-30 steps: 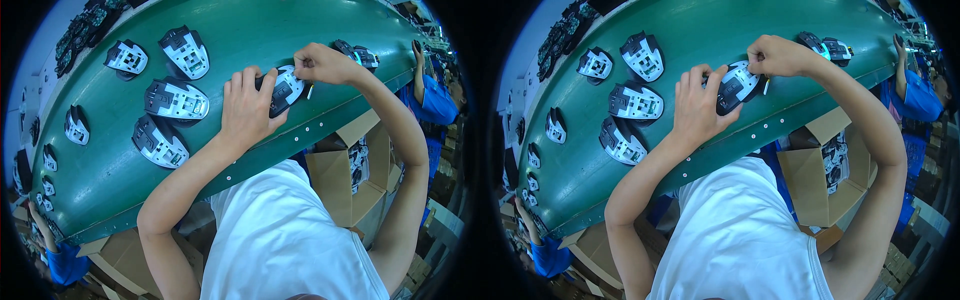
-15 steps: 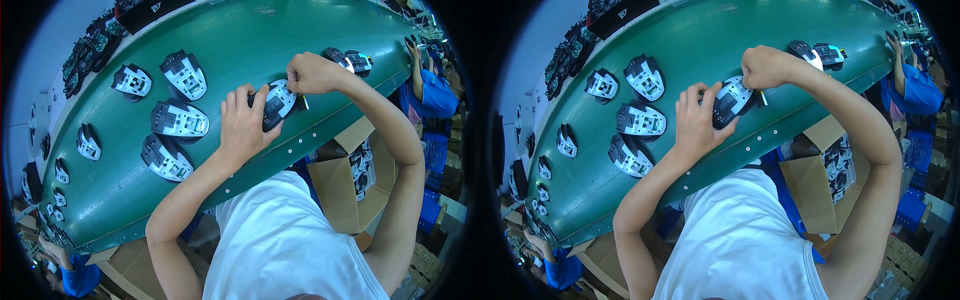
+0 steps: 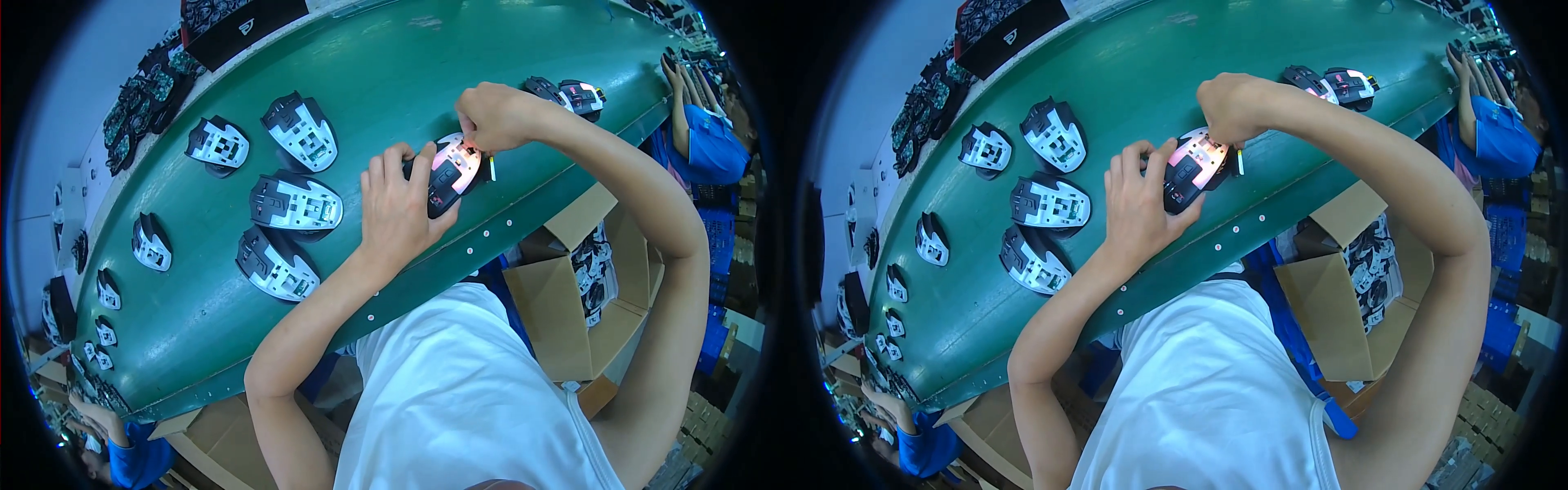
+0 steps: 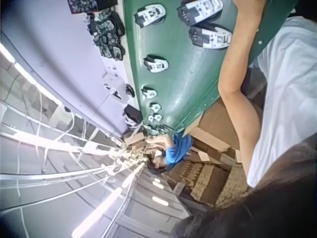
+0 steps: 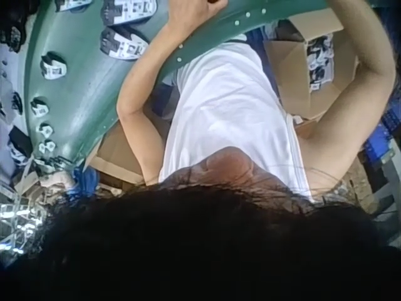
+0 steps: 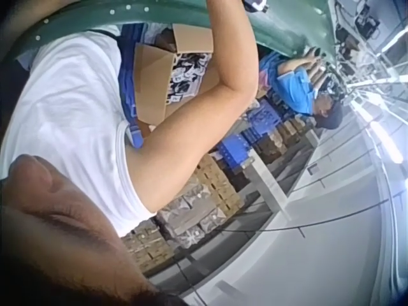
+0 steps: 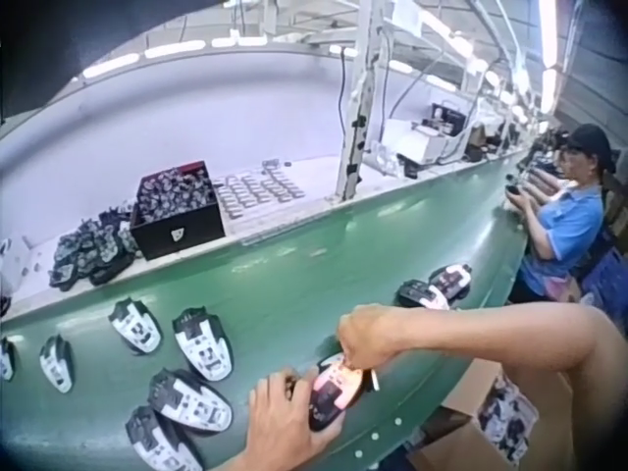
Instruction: The person assembles computer mice on a conveyor belt by connecting internal wires, installing scroll wheels onto the circuit board bases, and snapping the top covers onto the assembled mice.
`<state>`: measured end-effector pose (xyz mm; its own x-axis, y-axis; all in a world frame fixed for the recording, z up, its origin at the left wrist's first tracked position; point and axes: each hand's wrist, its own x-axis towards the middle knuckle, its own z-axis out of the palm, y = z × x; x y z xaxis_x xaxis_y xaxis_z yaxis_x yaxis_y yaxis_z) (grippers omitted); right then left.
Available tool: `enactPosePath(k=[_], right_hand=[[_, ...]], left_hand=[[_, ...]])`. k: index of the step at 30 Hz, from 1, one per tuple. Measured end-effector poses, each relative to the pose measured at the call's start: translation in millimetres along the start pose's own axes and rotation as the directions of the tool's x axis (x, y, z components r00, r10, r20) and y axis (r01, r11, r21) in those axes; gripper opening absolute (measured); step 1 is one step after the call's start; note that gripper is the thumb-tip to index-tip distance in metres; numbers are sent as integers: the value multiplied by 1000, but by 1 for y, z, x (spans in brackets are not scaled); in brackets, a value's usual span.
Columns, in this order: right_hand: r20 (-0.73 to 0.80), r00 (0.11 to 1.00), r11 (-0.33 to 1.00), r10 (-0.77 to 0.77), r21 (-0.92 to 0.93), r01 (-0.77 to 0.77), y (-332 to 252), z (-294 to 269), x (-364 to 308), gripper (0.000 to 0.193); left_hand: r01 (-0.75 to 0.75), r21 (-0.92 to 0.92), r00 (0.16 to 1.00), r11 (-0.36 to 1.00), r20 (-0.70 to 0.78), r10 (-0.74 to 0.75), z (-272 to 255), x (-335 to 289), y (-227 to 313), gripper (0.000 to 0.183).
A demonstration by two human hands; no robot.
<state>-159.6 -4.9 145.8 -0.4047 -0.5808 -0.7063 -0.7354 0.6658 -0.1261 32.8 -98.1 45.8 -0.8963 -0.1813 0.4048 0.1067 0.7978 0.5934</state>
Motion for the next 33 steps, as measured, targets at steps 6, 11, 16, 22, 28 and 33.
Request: enactPosePath(k=[6,11,16,22,28,33], right_hand=[[-88,996,998,-16,-62,10,2,8,2,23],[4,1000,1000,17,-12,-17,-2,-3,3,26],[-73,988,987,-134,82,140,23,11,9,29],[-108,988,994,-109,-8,109,16,11,8,27],[-362,911,967,-199,76,242,84,-1,-30,30],[-693,718,923,-67,231,309,38,-72,-18,32]], left_hand=[[12,-18,1000,1000,-13,-13,-3,2,1,72],[5,-4,1000,1000,-21,-5,-2,5,0,72],[-5,7,1000,1000,-15,5,1,3,1,74],[28,6,1000,1000,-3,-28,-2,5,1,77],[-203,-244,977,948,19,214,40,50,-4,76],[-351,19,935,936,70,349,129,144,13,57]])
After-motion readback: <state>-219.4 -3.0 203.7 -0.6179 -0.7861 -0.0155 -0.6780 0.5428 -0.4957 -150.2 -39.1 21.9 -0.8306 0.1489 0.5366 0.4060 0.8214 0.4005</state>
